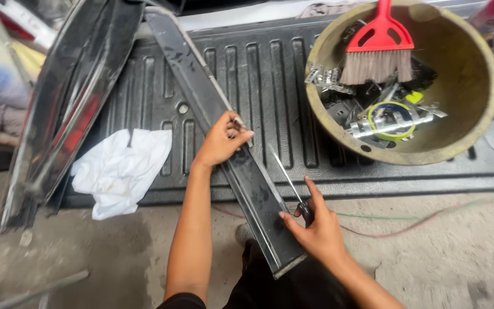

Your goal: The person holds a long chrome car window trim strip on a pickup truck bed and runs a small blade along its edge, scraping residue off the strip while steadying it with the other hand. They work the blade along the length of the strip, repositioning it as they go.

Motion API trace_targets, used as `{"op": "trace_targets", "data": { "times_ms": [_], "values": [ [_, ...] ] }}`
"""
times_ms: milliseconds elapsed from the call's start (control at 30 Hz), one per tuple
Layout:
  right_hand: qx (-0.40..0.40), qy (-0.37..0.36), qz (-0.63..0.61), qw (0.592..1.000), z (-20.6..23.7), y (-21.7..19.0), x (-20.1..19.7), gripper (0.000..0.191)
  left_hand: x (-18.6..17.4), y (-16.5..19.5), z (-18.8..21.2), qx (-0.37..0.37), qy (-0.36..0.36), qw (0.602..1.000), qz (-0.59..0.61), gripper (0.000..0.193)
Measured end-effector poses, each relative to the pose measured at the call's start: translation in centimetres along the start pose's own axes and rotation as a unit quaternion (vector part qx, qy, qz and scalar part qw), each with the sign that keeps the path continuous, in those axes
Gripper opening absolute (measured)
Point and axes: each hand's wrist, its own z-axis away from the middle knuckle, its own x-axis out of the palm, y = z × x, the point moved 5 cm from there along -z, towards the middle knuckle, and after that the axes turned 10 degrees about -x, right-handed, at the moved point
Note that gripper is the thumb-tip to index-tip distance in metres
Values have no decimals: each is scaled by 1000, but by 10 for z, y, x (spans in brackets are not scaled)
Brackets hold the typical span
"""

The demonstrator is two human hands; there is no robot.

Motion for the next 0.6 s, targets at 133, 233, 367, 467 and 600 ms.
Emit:
{"op": "trace_targets", "data": {
  "times_ms": [133, 233, 367, 467, 600],
  "values": [
    [8, -67, -59, 996, 5, 17, 13, 98, 8, 23, 10, 27, 27, 994, -98, 36],
    [59, -141, -94, 984, 9, 30, 12, 89, 12, 39, 21, -22, 145, 986, -78, 21],
    [6, -139, -102, 985, 18, 31, -3, 86, 31, 59, 32, 3, 205, 957, -205, 29],
    [-8, -146, -96, 985, 25, 37, -12, 87, 39, 62, 32, 3, 239, 940, -244, 32],
    [-2, -148, -68, 987, 38, 41, -17, 83, 46, 49, 30, 4, 269, 933, -240, 28]
  ]
}}
